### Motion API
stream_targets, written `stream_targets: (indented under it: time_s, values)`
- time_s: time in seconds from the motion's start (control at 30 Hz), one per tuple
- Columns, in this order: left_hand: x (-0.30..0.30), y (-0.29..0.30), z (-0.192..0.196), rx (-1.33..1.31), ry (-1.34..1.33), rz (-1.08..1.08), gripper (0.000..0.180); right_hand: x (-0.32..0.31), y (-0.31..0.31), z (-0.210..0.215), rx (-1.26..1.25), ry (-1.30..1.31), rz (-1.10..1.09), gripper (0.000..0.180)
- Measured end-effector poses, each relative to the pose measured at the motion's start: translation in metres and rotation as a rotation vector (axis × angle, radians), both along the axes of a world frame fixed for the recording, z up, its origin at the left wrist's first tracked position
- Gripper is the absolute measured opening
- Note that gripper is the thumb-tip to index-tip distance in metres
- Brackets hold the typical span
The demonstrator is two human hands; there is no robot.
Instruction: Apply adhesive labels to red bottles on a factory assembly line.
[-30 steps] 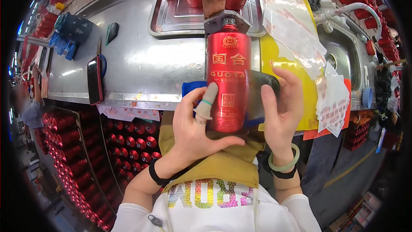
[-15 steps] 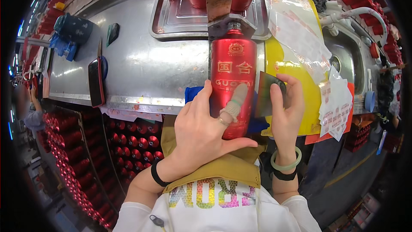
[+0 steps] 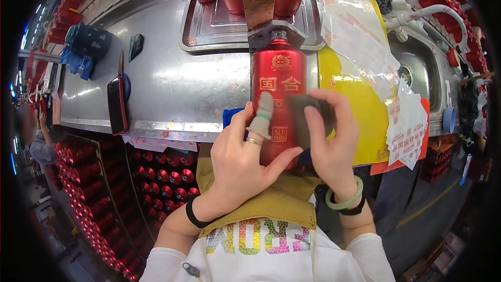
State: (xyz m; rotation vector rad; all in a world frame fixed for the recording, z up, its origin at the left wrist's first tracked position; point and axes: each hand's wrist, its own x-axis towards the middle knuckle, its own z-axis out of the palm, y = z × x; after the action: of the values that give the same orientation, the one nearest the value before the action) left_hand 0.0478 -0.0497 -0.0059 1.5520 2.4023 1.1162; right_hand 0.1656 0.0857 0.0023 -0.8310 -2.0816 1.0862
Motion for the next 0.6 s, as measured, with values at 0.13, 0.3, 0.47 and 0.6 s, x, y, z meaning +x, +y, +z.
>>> stream_targets:
  time_s: [0.13,0.3,0.47,0.6]
  values:
    - [-0.003,-0.001,-0.001,-0.046,-0.065,0.024,0.08,-0.022,0.044,-0.003,0.302,0.062,0.03,0.02]
    - [-0.014,0.015,0.016,-0.047,0.067,-0.028,0.087,-0.03,0.066,0.022,0.514,0.045,-0.008,0.022]
    - [-0.01,0.015,0.015,-0.127,0.124,-0.011,0.083,-0.024,0.063,0.018,0.414,0.091,-0.008,0.022]
    - [-0.01,0.011,0.011,0.002,0.176,-0.014,0.08,-0.018,0.064,0.017,0.398,0.044,-0.048,0.02]
